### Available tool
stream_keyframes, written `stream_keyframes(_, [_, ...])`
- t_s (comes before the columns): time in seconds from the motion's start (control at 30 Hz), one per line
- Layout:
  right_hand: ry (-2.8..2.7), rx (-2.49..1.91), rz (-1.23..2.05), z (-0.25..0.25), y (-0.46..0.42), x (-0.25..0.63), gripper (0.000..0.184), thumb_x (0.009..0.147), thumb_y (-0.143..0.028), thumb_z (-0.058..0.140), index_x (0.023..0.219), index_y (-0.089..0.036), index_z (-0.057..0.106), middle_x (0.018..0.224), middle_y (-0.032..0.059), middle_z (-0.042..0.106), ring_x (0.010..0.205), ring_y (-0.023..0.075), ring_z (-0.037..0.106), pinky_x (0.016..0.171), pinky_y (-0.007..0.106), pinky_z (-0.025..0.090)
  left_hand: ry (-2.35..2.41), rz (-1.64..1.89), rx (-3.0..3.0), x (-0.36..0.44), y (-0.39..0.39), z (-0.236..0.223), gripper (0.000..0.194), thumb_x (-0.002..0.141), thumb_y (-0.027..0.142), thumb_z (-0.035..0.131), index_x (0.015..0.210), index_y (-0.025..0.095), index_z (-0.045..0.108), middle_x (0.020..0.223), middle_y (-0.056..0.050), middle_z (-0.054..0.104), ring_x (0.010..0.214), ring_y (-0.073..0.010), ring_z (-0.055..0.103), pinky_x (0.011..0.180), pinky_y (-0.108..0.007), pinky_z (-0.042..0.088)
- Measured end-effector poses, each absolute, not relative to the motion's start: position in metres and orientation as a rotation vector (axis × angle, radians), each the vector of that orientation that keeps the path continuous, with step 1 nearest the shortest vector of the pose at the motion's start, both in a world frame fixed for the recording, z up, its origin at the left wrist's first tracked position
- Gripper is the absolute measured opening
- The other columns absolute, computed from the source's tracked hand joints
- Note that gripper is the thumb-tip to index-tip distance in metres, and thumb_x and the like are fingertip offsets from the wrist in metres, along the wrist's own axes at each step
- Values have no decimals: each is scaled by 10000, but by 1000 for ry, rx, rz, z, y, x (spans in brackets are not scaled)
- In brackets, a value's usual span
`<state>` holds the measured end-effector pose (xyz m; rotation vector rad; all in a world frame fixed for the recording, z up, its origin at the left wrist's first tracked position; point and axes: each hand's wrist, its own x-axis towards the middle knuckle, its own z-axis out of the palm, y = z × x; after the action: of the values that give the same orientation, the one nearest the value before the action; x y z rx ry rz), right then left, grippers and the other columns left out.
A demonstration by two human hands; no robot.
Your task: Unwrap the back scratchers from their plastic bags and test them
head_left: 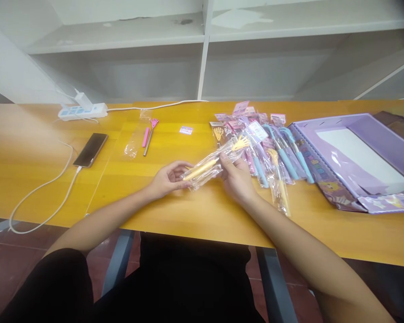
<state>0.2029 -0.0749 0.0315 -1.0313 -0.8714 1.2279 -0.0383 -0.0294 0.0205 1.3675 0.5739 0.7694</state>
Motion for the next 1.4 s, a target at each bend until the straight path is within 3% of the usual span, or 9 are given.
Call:
stream_keyframes(0.2, [-886,-1025,1190,27,-75,203,355,924,-613,759,955,-268,680,924,24,747,860,239,743,625,362,629,646,820,1412,-38,-33,26,373,776,269,947,1090,173,770,1140,-107,795,995,-187,760,901,-329,635])
stream_keyframes(0.4, [-890,-1032,1142,31,-76,201,341,949,-609,725,992,-277,662,943,29,745,917,248,745,667,378,639,657,827,1350,-40,-30,25,503,735,337,973,1170,196,762,1090,-87,783,865,-158,737,726,-260,637])
stream_keyframes(0.77, [-876,-1017,1162,38,-77,200,347,948,-608,720,994,-273,645,979,49,754,971,269,755,713,410,653,607,885,1351,-41,-30,28,393,817,403,918,1113,197,760,996,-63,787,691,-127,718,656,-268,615])
stream_keyframes(0.87, [-855,-1005,1156,37,-77,201,349,934,-601,747,952,-266,653,904,35,737,924,263,751,708,405,649,620,891,1387,-41,-30,27,378,835,426,901,1099,197,759,1008,-68,785,731,-139,726,707,-288,629])
stream_keyframes(1.03, [-836,-962,1129,30,-76,204,325,934,-562,781,916,-253,682,835,9,699,832,224,730,690,372,638,597,938,1453,-40,-28,30,244,870,384,869,945,179,758,1095,-88,742,965,-181,722,799,-303,645])
stream_keyframes(1.17, [-845,-999,1079,25,-76,206,321,925,-553,798,922,-248,697,803,-15,657,706,168,671,624,315,615,715,931,1520,-40,-25,29,262,889,390,848,1039,191,767,1000,-64,742,893,-168,711,766,-303,627])
stream_keyframes(1.4, [-845,-1061,1056,27,-75,203,367,883,-576,820,1008,-249,712,889,4,676,679,157,658,550,284,593,857,900,1918,-44,-28,32,163,982,359,740,978,198,765,964,-51,727,854,-156,696,772,-302,573])
